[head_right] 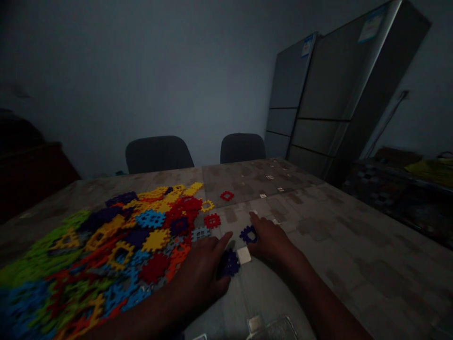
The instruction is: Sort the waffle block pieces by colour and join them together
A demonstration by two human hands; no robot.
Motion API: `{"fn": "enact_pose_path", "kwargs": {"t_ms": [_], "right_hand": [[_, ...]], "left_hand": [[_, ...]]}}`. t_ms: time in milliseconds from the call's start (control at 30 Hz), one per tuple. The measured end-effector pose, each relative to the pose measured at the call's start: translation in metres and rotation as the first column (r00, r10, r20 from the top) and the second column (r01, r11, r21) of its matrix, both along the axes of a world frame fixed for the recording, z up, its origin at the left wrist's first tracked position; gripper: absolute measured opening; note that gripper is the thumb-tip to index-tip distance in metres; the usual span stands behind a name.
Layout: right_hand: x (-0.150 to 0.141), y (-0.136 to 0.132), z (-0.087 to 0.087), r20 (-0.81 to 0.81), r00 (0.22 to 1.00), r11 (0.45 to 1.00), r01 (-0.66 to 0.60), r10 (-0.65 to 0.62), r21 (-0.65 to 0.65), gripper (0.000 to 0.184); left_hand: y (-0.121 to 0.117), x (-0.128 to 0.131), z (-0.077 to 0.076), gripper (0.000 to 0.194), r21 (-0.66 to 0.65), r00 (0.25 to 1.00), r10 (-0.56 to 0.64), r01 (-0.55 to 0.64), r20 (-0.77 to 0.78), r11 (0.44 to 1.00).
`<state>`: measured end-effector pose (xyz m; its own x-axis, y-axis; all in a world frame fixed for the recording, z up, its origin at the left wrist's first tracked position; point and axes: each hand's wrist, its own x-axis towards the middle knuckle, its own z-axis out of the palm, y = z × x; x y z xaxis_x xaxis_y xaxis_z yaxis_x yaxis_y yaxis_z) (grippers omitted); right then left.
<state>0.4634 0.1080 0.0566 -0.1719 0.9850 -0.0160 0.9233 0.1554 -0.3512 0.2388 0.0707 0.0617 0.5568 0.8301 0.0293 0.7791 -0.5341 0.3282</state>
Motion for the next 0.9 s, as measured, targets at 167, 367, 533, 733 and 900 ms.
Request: {"fn": "enact_pose_path", "kwargs": {"t_ms": [167,367,533,733,900], "right_hand": [[0.020,0.008,0.003,-0.051,0.999,0.999,0.018,-0.016,0.035,0.091],[0.022,0.013,-0.003,-0.119,0.990,0.993,-0.071,0.082,0.092,0.092],[0.019,0.012,-0.009,-0.121,0.988,0.994,-0.091,0.098,0.061,0.090],[0.014,0.012,-0.010,-0.094,0.993,0.996,-0.059,0.065,0.059,0.086],[0.015,0.013,-0.007,-0.071,0.997,0.996,-0.034,0.041,0.088,0.082]], "left_hand": [[0.020,0.007,0.011,0.084,0.046,1.000,0.025,-0.025,-0.005,0.999],[0.033,0.003,0.013,0.083,0.072,0.999,0.045,-0.044,-0.007,0.996],[0.035,0.002,0.011,0.082,0.061,0.999,0.042,-0.041,-0.022,0.997],[0.035,0.004,0.009,0.082,0.054,0.999,0.027,-0.025,-0.034,0.998],[0.040,0.009,0.007,0.080,0.085,0.999,0.033,-0.030,-0.038,0.996]]}}
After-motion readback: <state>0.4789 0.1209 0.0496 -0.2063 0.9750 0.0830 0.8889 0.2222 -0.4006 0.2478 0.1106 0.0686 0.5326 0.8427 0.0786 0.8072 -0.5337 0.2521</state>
